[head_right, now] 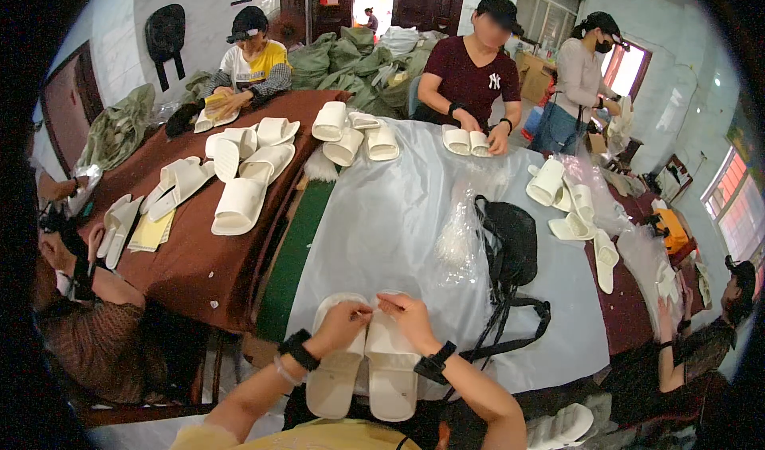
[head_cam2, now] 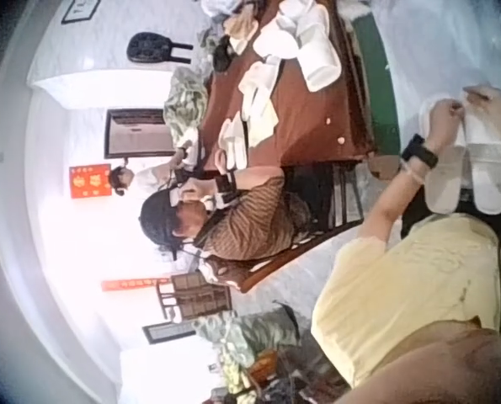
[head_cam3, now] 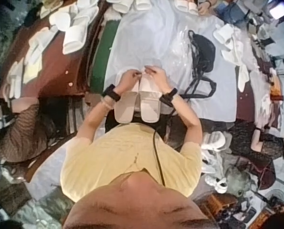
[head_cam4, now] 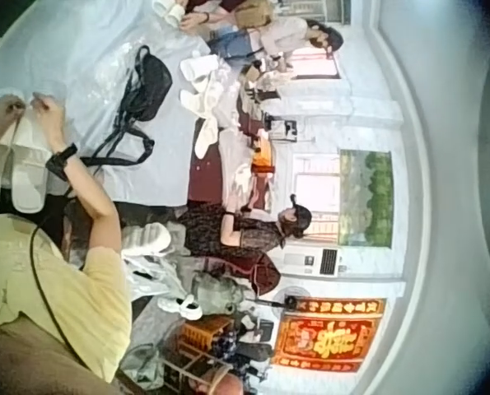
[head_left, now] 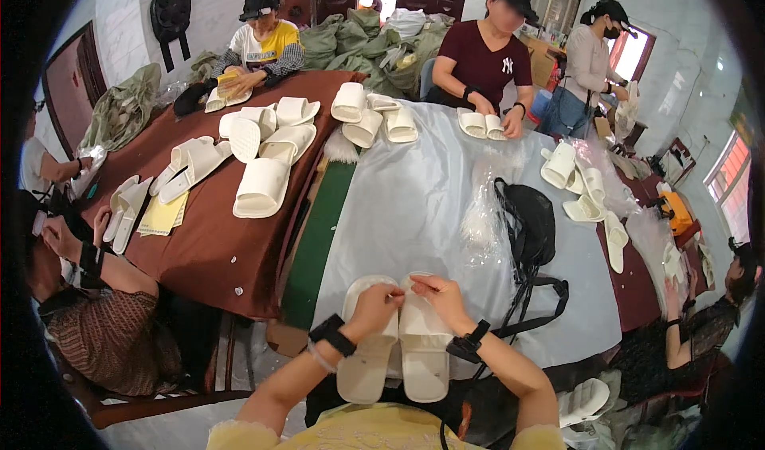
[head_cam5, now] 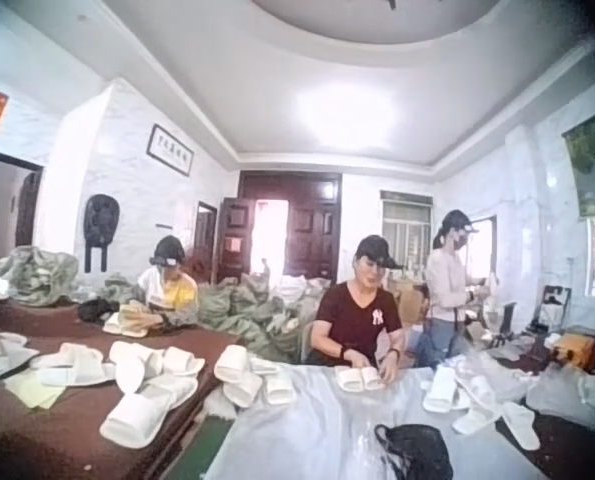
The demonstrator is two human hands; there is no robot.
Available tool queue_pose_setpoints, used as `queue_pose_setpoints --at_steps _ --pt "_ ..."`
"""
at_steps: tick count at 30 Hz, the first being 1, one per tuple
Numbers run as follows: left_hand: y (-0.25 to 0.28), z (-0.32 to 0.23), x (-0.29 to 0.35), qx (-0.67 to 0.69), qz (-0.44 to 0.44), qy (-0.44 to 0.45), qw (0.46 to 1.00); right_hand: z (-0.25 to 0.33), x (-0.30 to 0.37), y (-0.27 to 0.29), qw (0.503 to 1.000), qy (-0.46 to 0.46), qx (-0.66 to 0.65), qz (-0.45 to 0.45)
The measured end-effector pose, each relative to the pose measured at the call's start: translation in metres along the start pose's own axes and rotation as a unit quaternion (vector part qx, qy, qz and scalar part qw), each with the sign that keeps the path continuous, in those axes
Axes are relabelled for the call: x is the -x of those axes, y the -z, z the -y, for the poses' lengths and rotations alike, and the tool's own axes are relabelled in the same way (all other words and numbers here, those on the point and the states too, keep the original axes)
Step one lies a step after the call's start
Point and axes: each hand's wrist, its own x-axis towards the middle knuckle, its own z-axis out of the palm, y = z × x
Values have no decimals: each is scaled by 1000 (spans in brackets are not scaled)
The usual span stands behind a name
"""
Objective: Checking and assembling straps on white slippers at a manufacturing table.
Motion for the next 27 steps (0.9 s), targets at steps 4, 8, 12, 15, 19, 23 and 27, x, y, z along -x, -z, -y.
queue_pose_setpoints --at_steps 4,8,12,15,19,23,27 --pt "0 -16 27 31 -66 -35 997 7 18 -9 999 -31 -18 30" --pt "7 -26 27 126 3 33 992 5 32 -18 997 -76 -18 -19" --pt "6 -20 27 159 16 63 985 11 37 -20 988 -102 -115 -32" --pt "4 -21 27 176 -20 77 981 13 38 -18 990 -90 -103 -21" --pt "3 -9 26 191 -61 44 979 6 42 -18 998 -16 -21 -61" --pt "12 -11 26 304 -4 79 949 20 41 -5 985 -21 133 -112" --pt "13 -14 20 317 -3 107 942 2 32 5 987 -45 126 -84"
